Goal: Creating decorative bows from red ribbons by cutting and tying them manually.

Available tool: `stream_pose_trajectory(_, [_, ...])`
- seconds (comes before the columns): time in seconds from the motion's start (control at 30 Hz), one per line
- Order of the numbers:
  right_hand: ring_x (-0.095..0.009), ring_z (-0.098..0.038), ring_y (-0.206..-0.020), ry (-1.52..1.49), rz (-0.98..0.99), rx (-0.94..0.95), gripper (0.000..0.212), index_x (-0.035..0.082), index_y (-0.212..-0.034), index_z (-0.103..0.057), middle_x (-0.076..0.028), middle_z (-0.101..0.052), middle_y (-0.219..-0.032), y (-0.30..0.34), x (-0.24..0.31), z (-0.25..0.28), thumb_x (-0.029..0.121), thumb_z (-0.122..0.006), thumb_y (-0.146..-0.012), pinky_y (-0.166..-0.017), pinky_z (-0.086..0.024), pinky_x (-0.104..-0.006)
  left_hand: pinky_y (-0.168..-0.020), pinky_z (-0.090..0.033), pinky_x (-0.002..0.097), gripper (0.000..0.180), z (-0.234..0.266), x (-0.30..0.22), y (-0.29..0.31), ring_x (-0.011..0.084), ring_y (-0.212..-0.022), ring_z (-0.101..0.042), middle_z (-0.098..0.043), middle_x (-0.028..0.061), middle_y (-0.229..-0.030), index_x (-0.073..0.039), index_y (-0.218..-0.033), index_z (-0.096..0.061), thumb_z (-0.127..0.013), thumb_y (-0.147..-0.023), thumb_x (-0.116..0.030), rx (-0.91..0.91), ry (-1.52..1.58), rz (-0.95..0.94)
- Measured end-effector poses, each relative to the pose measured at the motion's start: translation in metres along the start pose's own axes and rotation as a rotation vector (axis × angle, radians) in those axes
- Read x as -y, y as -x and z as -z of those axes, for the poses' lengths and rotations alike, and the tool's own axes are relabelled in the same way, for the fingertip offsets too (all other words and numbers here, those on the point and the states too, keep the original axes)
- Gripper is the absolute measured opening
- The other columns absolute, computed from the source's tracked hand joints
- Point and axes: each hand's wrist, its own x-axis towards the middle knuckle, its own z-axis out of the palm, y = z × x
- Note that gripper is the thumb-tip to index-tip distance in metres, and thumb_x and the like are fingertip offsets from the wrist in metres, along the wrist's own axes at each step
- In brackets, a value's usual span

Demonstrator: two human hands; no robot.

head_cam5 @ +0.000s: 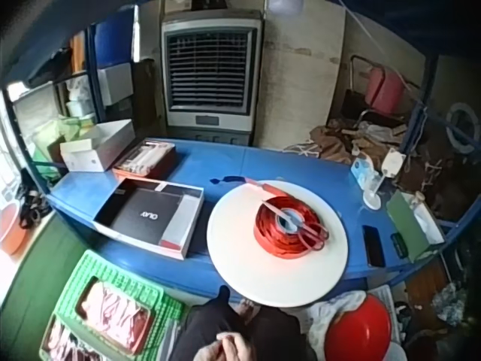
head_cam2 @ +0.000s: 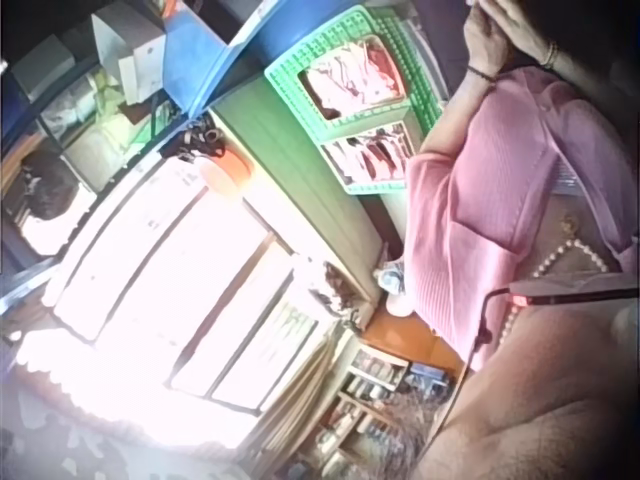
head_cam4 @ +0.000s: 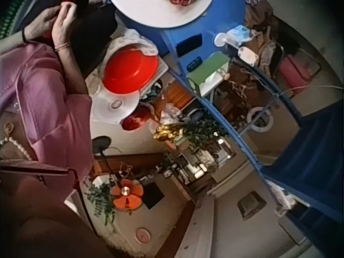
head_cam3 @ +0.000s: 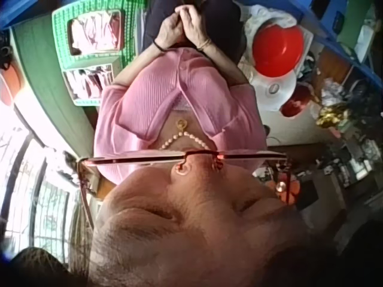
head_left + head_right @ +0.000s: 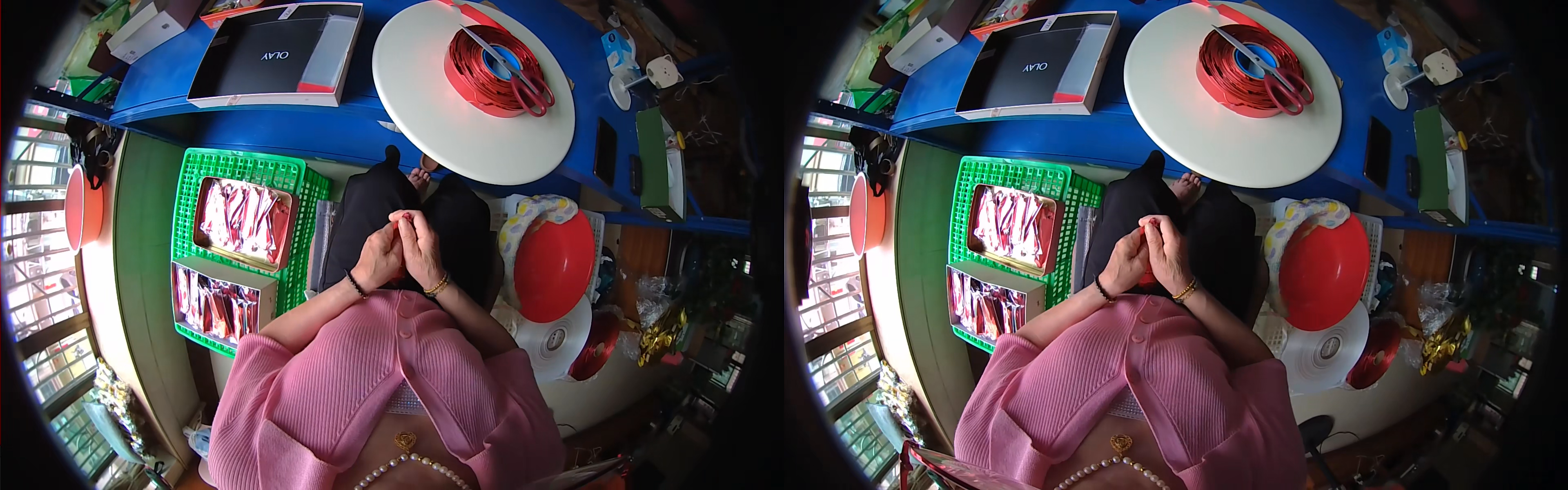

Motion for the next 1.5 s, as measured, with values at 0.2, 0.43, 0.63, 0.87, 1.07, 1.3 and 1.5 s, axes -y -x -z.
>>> stream_pose_trajectory(0.2, [-0.026,-0.059,-0.084,0.12,-0.019,0.003,0.018,-0.001,-0.1,-0.053,-0.014,-0.06,-0.094,0.0,0.0,0.004,0.013,-0.051,-0.089,-0.075,-0.046,-0.0334,-0.058,-0.045,0.0234,0.015,0.003,-0.003,0.004,0.01,-0.065,-0.054,-0.059,0.0037,-0.073,0.003,-0.098,-0.054,-0.045,-0.09,-0.006,0.027,0.119,0.096])
stream_pose_trajectory(0.43, [-0.03,-0.055,-0.093,0.475,0.326,0.091,0.022,0.003,-0.1,-0.057,-0.014,-0.056,-0.102,-0.015,0.001,0.013,0.012,-0.058,-0.08,-0.081,-0.042,-0.0381,-0.064,-0.047,0.0218,0.018,0.007,-0.006,0.006,0.0066,-0.072,-0.055,-0.059,0.0006,-0.079,0.001,-0.1,-0.055,-0.043,-0.092,-0.009,0.177,0.312,0.323])
stream_pose_trajectory(0.63, [-0.027,-0.053,-0.099,0.607,0.555,0.134,0.018,0.009,-0.087,-0.065,-0.011,-0.053,-0.111,-0.029,0.01,0.033,0.016,-0.068,-0.071,-0.085,-0.041,-0.0391,-0.073,-0.047,0.0246,0.018,0.016,-0.007,0.003,0.0122,-0.079,-0.059,-0.062,0.0062,-0.086,0.002,-0.101,-0.056,-0.045,-0.092,-0.009,0.346,0.609,0.291])
stream_pose_trajectory(0.87, [-0.025,-0.049,-0.111,0.602,0.681,0.354,0.019,0.007,-0.088,-0.065,-0.008,-0.054,-0.115,-0.039,0.007,0.037,0.019,-0.067,-0.073,-0.09,-0.039,-0.0385,-0.075,-0.05,0.0278,0.017,0.027,-0.01,-0.008,0.0171,-0.078,-0.063,-0.063,0.0088,-0.087,0.001,-0.102,-0.056,-0.048,-0.09,-0.008,0.509,0.684,0.38])
stream_pose_trajectory(1.07, [-0.03,-0.044,-0.116,0.532,0.511,0.283,0.05,0.006,-0.124,-0.047,-0.015,-0.044,-0.127,-0.035,0.014,0.035,0.025,-0.061,-0.08,-0.097,-0.034,-0.0419,-0.07,-0.051,0.0257,0.016,0.025,-0.011,-0.015,0.0164,-0.073,-0.062,-0.062,0.0079,-0.085,0.001,-0.1,-0.055,-0.048,-0.089,-0.008,0.333,0.712,0.391])
stream_pose_trajectory(1.3, [-0.027,-0.047,-0.113,0.652,0.613,0.188,0.028,0.008,-0.104,-0.062,-0.012,-0.05,-0.12,-0.037,0.015,0.036,0.017,-0.063,-0.077,-0.093,-0.038,-0.0396,-0.072,-0.05,0.026,0.017,0.028,-0.01,-0.012,0.0136,-0.075,-0.061,-0.062,0.0068,-0.085,0.0,-0.1,-0.055,-0.047,-0.092,-0.012,0.38,0.612,0.373])
stream_pose_trajectory(1.5, [-0.025,-0.056,-0.101,0.401,0.488,0.252,0.013,0.005,-0.091,-0.063,-0.009,-0.059,-0.107,-0.039,0.001,0.03,0.013,-0.061,-0.08,-0.087,-0.042,-0.0371,-0.072,-0.05,0.0263,0.018,0.025,-0.004,-0.01,0.0133,-0.075,-0.062,-0.063,0.0063,-0.084,-0.001,-0.101,-0.056,-0.047,-0.093,-0.015,0.37,0.53,0.33])
